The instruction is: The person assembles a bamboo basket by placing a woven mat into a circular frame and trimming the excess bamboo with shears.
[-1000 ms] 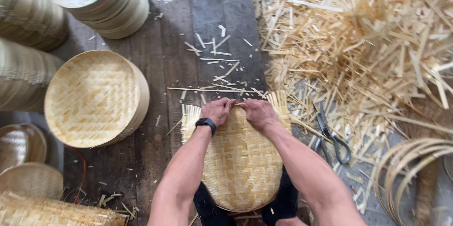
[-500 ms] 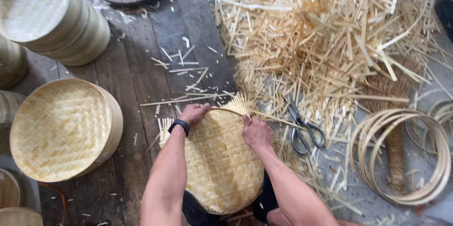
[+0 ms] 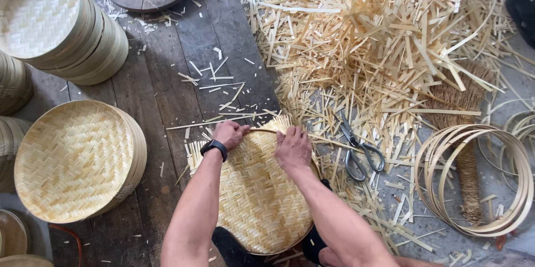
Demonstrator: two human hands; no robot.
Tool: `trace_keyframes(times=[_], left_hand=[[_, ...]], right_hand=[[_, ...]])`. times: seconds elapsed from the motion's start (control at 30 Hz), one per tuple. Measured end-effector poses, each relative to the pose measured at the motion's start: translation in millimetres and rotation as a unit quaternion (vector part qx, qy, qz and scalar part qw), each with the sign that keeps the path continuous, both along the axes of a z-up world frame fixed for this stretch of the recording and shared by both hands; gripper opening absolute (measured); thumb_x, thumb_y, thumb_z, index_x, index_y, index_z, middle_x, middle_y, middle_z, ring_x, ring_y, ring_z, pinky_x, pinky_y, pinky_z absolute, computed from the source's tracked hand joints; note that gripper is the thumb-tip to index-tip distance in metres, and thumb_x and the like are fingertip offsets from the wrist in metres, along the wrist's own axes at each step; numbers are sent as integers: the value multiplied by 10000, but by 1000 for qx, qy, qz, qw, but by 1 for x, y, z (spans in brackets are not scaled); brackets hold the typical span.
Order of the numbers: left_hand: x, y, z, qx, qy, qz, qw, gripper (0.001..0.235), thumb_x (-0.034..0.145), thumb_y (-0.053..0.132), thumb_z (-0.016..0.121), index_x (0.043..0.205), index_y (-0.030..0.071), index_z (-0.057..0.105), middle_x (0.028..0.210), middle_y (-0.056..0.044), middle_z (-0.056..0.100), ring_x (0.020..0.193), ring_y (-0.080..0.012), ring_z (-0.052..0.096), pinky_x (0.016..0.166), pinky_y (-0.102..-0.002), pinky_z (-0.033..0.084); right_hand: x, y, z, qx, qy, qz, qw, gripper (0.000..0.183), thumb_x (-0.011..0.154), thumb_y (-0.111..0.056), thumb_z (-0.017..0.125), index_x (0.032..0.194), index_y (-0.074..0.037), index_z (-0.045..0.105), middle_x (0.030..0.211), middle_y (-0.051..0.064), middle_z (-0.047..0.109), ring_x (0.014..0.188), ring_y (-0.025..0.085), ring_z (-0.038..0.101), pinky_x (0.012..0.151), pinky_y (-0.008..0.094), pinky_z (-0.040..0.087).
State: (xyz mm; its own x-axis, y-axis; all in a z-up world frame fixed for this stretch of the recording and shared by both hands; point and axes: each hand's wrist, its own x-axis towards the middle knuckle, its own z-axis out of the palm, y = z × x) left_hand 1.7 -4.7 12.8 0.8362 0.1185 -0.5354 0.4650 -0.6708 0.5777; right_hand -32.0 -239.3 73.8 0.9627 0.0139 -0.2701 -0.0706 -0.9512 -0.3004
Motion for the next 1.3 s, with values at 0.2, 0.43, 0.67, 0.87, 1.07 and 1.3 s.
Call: trace_keyframes(times=[0.2, 0.43, 0.67, 0.87, 1.07, 1.3], left_hand=[[-9, -22, 53, 39, 30, -21, 999, 666, 912, 745, 433, 1107, 196, 757, 1151, -117, 746, 1106, -322, 680, 947, -472, 502], [3, -38, 71, 112, 81, -47, 989, 783, 841, 852, 409, 1071, 199, 774, 1191, -104, 741, 1175, -331, 655, 1003, -479, 482], [0, -37, 71, 92, 85, -38, 991, 779, 841, 845, 426, 1073, 194, 785, 1199, -89, 741, 1184, -311, 653, 1022, -476, 462], [4, -37, 68, 90, 91, -32, 991, 766, 846, 828, 432, 1087, 186, 773, 1196, -104, 742, 1175, -328, 659, 1009, -479, 479], [5, -21, 19, 73, 68, -40, 994, 776, 981, 751, 245, 1207, 158, 691, 1245, -144, 704, 1223, -361, 611, 1034, -516, 436], [-36, -7, -17, 24, -329, 183, 926, 716, 1068, 623, 244, 1426, 77, 538, 1321, -257, 607, 1237, -441, 566, 1017, -518, 477]], right_hand=[[8, 5, -1, -4, 14, -12, 1000, 519, 1074, -532, 294, 1041, -100, 580, 1032, 137, 641, 852, 294, 635, 699, 486, 534], [26, 0, -1, 15, 112, -38, 993, 549, 1080, -516, 213, 1069, -129, 603, 929, 124, 677, 826, 299, 662, 760, 477, 497], [23, -50, -24, 108, 194, -51, 974, 756, 1054, -639, 89, 809, -97, 555, 777, 94, 617, 696, 258, 626, 645, 440, 495], [20, -58, -32, 161, 253, -104, 948, 760, 1046, -689, 144, 729, -113, 525, 731, 52, 530, 641, 225, 495, 641, 465, 464], [35, -35, -6, 118, -13, -14, 993, 513, 1011, -493, 391, 1047, -23, 595, 956, 173, 588, 900, 305, 574, 827, 466, 451], [51, 109, -17, 299, -3, 222, 928, 529, 1025, -526, 386, 1274, -130, 633, 1200, 157, 657, 1100, 362, 623, 945, 487, 453]])
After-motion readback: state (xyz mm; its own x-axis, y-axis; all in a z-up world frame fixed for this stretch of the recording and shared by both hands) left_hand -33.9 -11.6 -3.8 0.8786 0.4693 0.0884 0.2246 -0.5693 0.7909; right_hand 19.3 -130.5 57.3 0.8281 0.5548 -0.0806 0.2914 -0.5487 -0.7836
